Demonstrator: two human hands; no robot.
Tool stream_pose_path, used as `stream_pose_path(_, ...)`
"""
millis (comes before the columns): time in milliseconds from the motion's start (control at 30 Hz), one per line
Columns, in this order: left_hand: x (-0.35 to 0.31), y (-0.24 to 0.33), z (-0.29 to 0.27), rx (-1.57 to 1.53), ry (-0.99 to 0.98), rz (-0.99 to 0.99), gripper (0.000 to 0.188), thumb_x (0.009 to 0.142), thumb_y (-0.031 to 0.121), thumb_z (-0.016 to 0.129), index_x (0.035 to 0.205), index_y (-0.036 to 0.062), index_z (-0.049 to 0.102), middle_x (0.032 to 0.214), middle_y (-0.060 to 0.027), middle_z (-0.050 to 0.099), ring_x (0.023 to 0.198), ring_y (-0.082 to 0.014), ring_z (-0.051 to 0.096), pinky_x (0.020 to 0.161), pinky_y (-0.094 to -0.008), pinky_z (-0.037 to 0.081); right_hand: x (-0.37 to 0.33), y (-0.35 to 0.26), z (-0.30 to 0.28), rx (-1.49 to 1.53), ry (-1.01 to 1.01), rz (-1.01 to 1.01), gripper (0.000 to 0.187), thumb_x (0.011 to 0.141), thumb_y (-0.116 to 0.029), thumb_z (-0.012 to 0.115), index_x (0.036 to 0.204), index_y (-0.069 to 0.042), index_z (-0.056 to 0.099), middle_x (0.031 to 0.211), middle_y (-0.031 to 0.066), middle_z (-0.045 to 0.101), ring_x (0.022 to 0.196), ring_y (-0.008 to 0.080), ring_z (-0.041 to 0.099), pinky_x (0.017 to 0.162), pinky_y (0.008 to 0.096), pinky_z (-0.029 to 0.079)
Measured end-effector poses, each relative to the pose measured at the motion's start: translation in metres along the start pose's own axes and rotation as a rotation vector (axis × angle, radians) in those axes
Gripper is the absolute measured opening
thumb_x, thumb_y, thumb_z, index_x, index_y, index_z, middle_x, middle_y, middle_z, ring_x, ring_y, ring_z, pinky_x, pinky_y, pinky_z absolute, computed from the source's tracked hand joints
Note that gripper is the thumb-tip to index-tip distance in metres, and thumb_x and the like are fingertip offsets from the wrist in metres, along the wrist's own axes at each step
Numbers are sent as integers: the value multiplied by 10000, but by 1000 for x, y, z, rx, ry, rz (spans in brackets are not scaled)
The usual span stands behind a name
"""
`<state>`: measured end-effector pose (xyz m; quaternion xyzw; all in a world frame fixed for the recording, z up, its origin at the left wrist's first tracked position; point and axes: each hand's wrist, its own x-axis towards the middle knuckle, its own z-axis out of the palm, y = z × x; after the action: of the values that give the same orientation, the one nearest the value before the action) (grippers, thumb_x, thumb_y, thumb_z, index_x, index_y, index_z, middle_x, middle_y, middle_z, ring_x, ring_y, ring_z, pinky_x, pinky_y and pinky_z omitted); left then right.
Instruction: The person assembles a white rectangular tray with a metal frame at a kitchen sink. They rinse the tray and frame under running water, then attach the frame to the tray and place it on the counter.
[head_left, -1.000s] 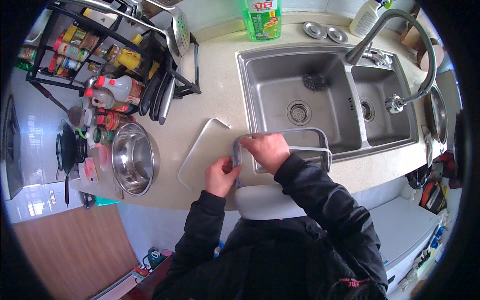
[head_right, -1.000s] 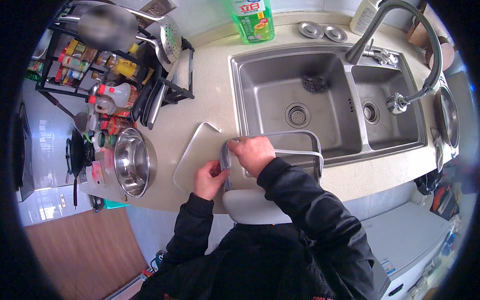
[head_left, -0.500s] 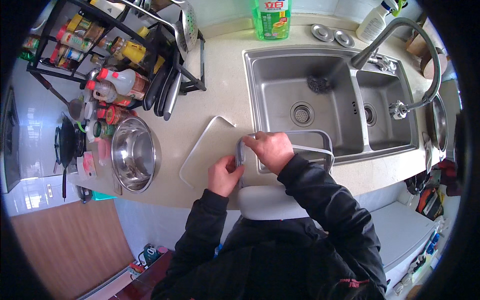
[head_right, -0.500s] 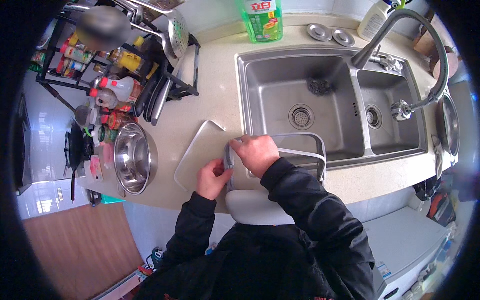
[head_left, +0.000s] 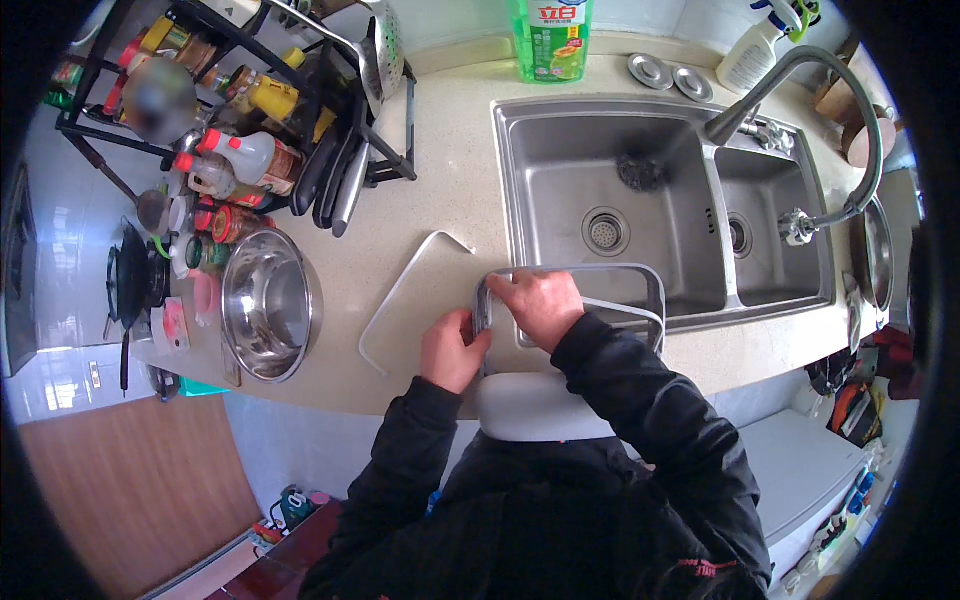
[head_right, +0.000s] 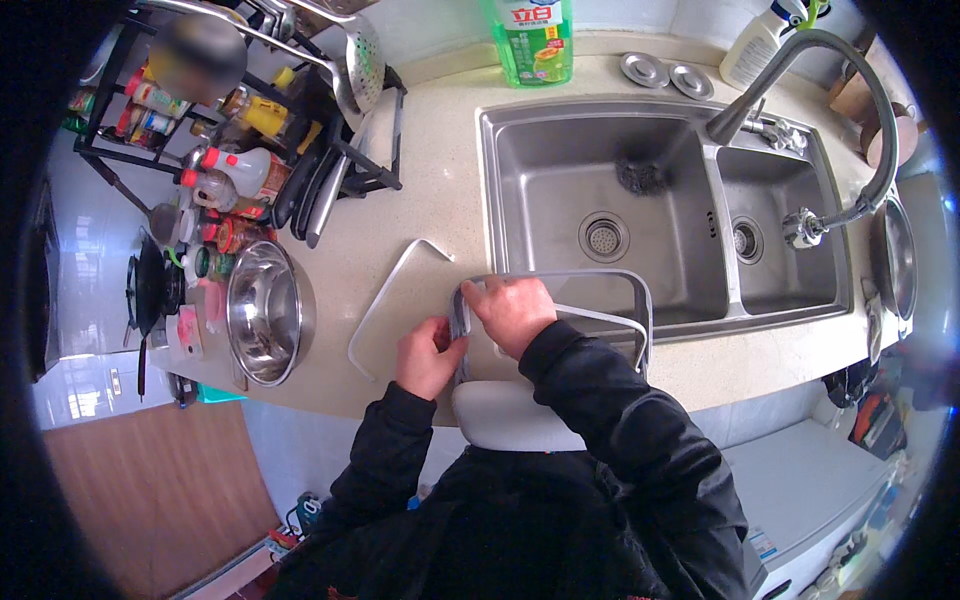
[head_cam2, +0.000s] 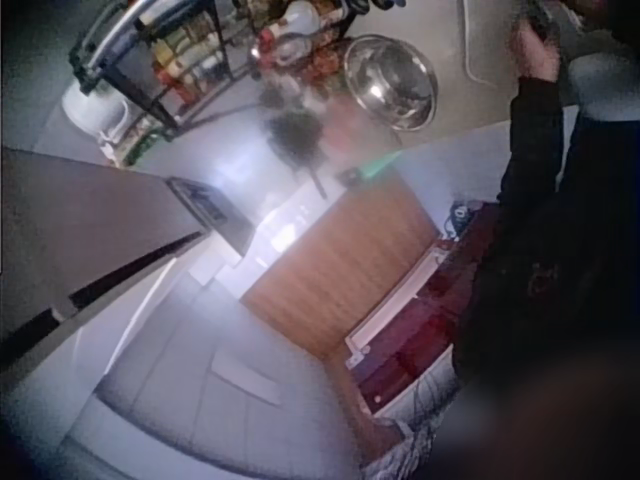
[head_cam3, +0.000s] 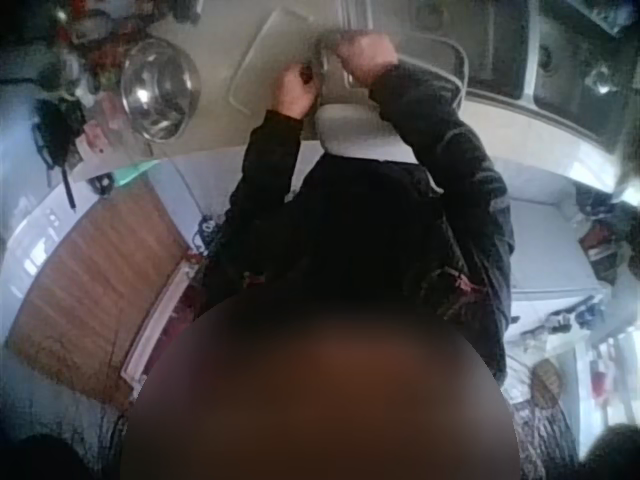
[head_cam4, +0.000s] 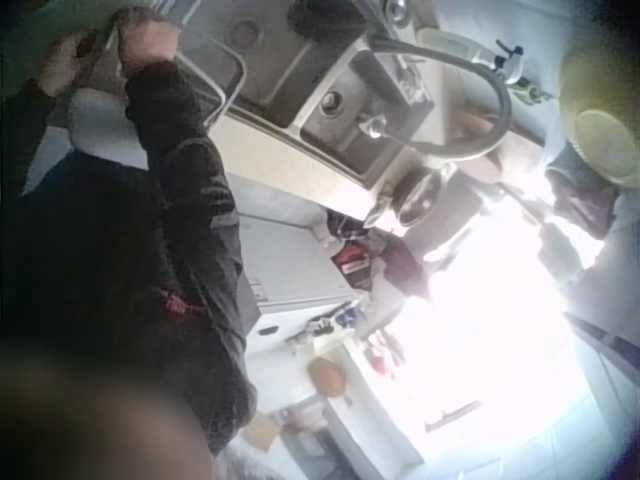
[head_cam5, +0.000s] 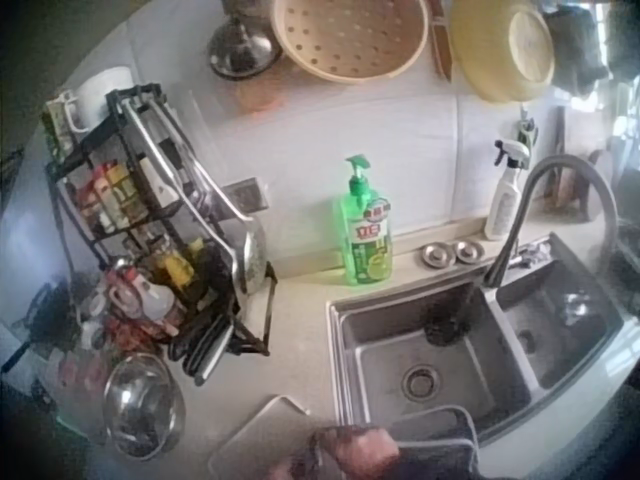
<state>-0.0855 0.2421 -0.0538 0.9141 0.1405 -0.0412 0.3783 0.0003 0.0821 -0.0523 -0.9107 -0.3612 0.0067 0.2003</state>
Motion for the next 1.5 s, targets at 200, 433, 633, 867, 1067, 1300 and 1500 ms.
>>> stream_pose_path(200, 11, 7, 6, 326, 7, 52, 333, 717, 262, 755, 808, 2, 568, 731, -208, 625, 700, -398, 625, 631, -477, 501, -1, -4, 6, -10, 35, 3, 253, 797, -147, 574, 1049, -162, 588, 711, 77, 599, 611, 268, 635, 504, 379, 490)
stream_pose_path(433, 12, 4, 9, 362, 5, 62, 278, 735, 216, 716, 815, 4, 555, 742, -229, 627, 718, -413, 629, 641, -495, 503, 0, -6, 3, 15, 13, 1, 247, 798, -158, 570, 1041, -130, 611, 749, 87, 623, 633, 265, 653, 510, 380, 506)
stream_pose_path(633, 17, -5, 14, 312, 9, 107, 252, 745, 218, 687, 840, 15, 573, 744, -218, 634, 693, -411, 631, 635, -501, 515, 3, 5, -24, 148, -187, 1, 372, 821, -201, 621, 1177, -107, 566, 875, 151, 658, 754, 326, 660, 642, 426, 522)
stream_pose_path(867, 15, -6, 16, 373, 35, 110, 241, 753, 230, 680, 798, 25, 563, 712, -191, 628, 670, -403, 633, 622, -491, 521, -46, 84, -112, 425, -28, 293, 197, 889, -129, 619, 1034, -5, 668, 876, 136, 678, 768, 148, 648, 674, 276, 515)
stream_pose_path(1067, 15, -4, 16, 339, 28, 96, 217, 757, 202, 673, 796, 26, 552, 719, -188, 629, 669, -381, 639, 607, -481, 520, -97, 84, -120, 192, -233, 570, 178, 776, -186, 709, 808, -19, 656, 707, 138, 635, 648, 285, 634, 592, 354, 495)
stream_pose_path(1300, 13, -1, 13, 288, 45, 81, 192, 756, 179, 663, 791, 28, 550, 714, -173, 630, 658, -373, 639, 583, -472, 518, -107, 84, -90, 32, -118, 536, 222, 726, -179, 734, 842, -58, 588, 713, 91, 589, 671, 262, 596, 615, 369, 474)
stream_pose_path(1500, 13, -2, 14, 300, 63, 86, 172, 748, 169, 663, 782, 37, 558, 708, -161, 633, 641, -358, 645, 575, -458, 527, -99, 88, -87, 34, -178, 577, 247, 708, -195, 743, 818, -52, 575, 717, 75, 558, 657, 241, 566, 609, 356, 462)
